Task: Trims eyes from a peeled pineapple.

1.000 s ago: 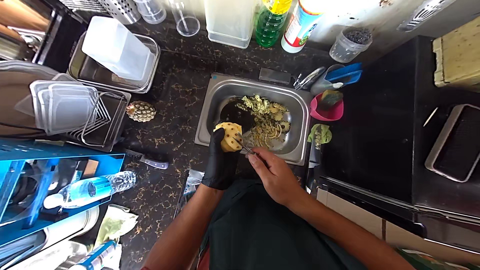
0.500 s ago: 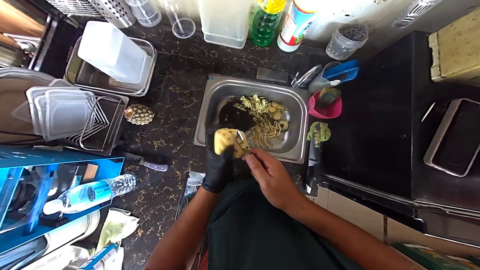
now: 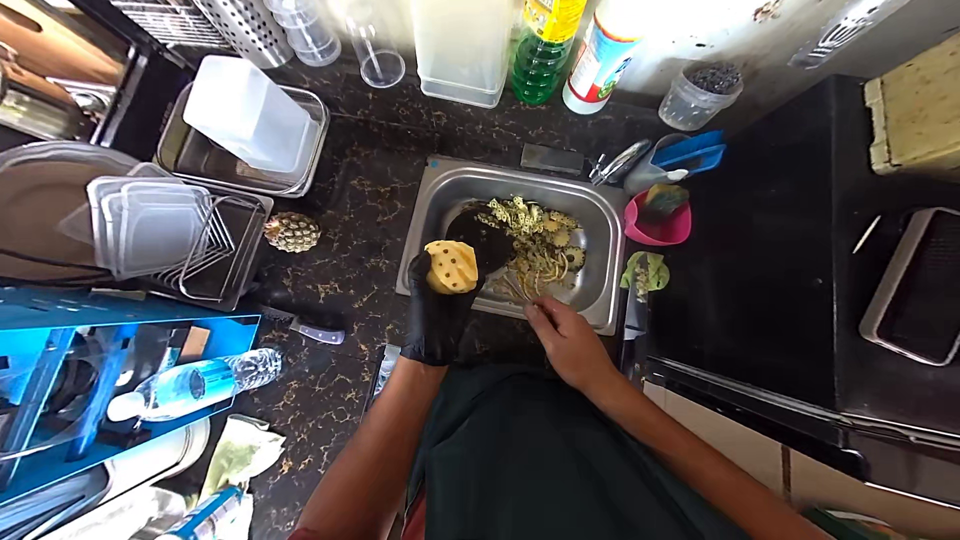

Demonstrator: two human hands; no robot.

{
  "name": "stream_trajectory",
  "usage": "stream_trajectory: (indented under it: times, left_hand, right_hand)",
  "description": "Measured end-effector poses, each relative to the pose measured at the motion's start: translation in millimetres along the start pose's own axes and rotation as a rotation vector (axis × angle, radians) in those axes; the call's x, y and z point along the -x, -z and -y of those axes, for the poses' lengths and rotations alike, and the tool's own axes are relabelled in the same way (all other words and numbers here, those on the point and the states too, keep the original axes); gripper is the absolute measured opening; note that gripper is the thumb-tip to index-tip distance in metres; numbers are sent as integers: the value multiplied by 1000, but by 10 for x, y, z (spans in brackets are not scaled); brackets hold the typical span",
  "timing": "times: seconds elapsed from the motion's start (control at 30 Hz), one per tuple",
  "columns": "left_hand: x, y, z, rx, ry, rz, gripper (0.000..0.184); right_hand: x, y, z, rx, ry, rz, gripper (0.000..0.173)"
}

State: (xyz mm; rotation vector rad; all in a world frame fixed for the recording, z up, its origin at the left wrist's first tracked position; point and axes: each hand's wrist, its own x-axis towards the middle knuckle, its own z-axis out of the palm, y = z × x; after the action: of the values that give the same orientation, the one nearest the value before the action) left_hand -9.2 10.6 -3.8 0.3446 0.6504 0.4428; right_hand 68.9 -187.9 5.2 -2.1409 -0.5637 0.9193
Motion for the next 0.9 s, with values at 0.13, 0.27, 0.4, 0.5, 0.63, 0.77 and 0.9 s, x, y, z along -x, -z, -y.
stream_trajectory:
  times: [0.13,0.27,0.4,0.5,0.63,0.77,0.9]
  left_hand:
    - [-7,-33,134,-13,-66,74,41]
    - [65,-148,182,-27,-135,132,34]
    - [71,-94,217,-5,-184,209,48]
    - [86,-60,242,-4,-205,234,54]
    - [104,-8,177,-179,-285,299,49]
    - [107,38,121,-295,-311,313,51]
    - [49,6,40,-280,-296,243,54]
  right_hand:
    - [190,-40,389,-71,230,-55,44]
    - [199,-74,430,-77,227,-65,42]
    - [251,-138,446,-160,219,-77,39]
    - [236,-186,448,-212,254,-93,38]
    - [215,-176,477,-207,279,-85,38]
    - [194,-91,547,-157,270,-42,38]
    - [223,-19,561,-135,247,5,38]
